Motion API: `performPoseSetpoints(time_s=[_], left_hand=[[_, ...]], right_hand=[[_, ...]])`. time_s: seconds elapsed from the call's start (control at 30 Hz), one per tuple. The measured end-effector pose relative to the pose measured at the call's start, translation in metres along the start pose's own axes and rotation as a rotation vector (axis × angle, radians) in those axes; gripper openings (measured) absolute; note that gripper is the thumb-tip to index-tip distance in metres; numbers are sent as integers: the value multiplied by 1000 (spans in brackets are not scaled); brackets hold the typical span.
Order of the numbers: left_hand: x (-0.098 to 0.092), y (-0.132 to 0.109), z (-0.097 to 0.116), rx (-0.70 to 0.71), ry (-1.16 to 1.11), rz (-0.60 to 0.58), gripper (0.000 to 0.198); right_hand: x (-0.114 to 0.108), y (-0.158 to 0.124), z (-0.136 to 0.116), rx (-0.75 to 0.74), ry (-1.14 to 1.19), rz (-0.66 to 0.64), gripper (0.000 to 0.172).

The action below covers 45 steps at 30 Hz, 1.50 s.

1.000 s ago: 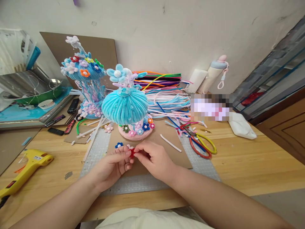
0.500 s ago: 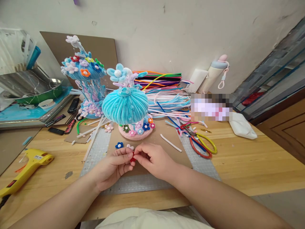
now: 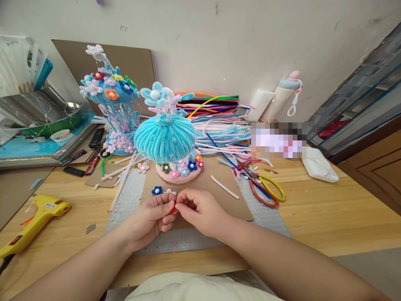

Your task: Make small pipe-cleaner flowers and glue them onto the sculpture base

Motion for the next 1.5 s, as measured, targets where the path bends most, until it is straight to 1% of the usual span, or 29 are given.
performPoseSetpoints(time_s=[0.1,0.23,0.4,0.53,0.6,0.73,0.83,0.93,1.0,1.13,1.23,1.3,1.33,1.43,1.5], left_hand=[[1,-1,0,-10,-4,-1,9],[-4,1,-1,-34,-12,64,8],[-13,3,-3,-41,0,119,9],[-12,3,-2,-17,26,115,11],[-8,3,2,26,41,93,12],[-4,4,10,145,103,73,17],[-5,6,15,212,193,82,19],[-4,5,20,270,299,100,21],[-4,2,24,305,373,131,21],[-1,-7,31,411,570,190,11],[3,-10,33,465,667,181,8],[1,-8,32,443,636,183,10],[-1,-6,32,413,591,191,12],[-12,-2,31,332,409,240,15],[-17,-1,31,304,304,254,14]], right_hand=[[-2,0,-5,-46,-60,-2,12],[-7,-2,-15,-155,-243,12,13],[-5,-3,-26,-261,-430,-41,12],[-1,-4,-27,-256,-461,-57,12],[-1,-5,-26,-228,-442,-37,10],[-7,-4,-17,-123,-306,59,11],[-7,-3,-2,35,-74,82,12],[4,-3,12,208,241,24,13],[10,-3,14,273,405,-11,15],[17,-4,16,379,660,-41,18],[26,-8,20,494,782,-132,15],[27,-8,22,504,784,-169,14],[24,-7,22,483,771,-161,15],[8,0,21,363,723,-53,18],[1,2,19,301,656,-4,21]])
Point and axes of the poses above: each hand's wrist, its own y-axis towards the middle knuckle, its own x-axis out of the palm, z = x × y, the point moved 9 cm from there along y, towards the middle knuckle, and after that the axes turned 2 degrees about -x, right-handed, at the moved point
